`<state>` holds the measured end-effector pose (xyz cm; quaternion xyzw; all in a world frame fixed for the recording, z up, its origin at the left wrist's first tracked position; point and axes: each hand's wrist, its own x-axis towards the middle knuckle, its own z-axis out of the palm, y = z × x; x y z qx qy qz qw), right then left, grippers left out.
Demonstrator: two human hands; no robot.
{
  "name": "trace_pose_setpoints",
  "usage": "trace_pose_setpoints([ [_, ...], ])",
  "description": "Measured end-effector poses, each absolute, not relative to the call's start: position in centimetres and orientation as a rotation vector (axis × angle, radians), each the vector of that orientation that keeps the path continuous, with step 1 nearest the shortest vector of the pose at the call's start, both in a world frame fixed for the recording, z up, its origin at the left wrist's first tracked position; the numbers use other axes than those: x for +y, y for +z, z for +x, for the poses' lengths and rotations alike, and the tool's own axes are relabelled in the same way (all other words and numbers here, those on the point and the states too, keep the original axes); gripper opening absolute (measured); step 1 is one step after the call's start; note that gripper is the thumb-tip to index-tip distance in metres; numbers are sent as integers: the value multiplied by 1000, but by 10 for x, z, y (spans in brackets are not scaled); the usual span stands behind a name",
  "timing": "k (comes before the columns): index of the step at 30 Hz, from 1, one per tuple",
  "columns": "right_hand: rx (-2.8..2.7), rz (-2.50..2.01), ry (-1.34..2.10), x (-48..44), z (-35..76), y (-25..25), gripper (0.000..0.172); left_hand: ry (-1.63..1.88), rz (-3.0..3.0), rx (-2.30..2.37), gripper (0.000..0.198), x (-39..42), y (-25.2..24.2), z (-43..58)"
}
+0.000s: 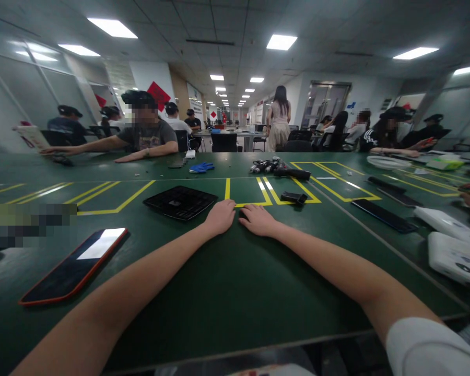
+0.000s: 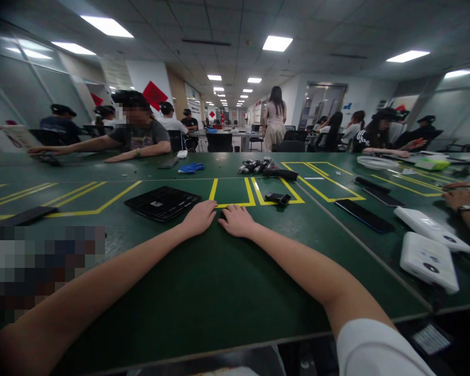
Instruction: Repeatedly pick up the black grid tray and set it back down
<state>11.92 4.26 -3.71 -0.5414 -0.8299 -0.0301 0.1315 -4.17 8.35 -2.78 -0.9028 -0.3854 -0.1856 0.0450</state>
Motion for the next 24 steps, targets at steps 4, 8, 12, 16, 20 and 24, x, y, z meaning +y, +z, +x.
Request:
trace_pose_setpoints([
  [4,-2379,-1553,-170,52,139,-29,33,-645,-2721,-949,27,57,-24,-39],
  [8,-2050,-1824,-466,62,191,-23,36,-525,-2871,-680,24,29,-23,-30],
  [12,-1806,-2188,-548,63,243,-29,40,-416,-2951,-527,26,16,-23,-23],
  [16,-1726,-2374,-269,63,262,-38,46,-449,-2871,-638,27,19,-20,-25],
  [20,-1723,-2365,-236,66,260,-40,46,-344,-2601,-1022,35,31,-12,-34],
  [24,-1724,-2350,-229,66,258,-39,46,-98,-2533,-1390,35,45,-6,-44],
])
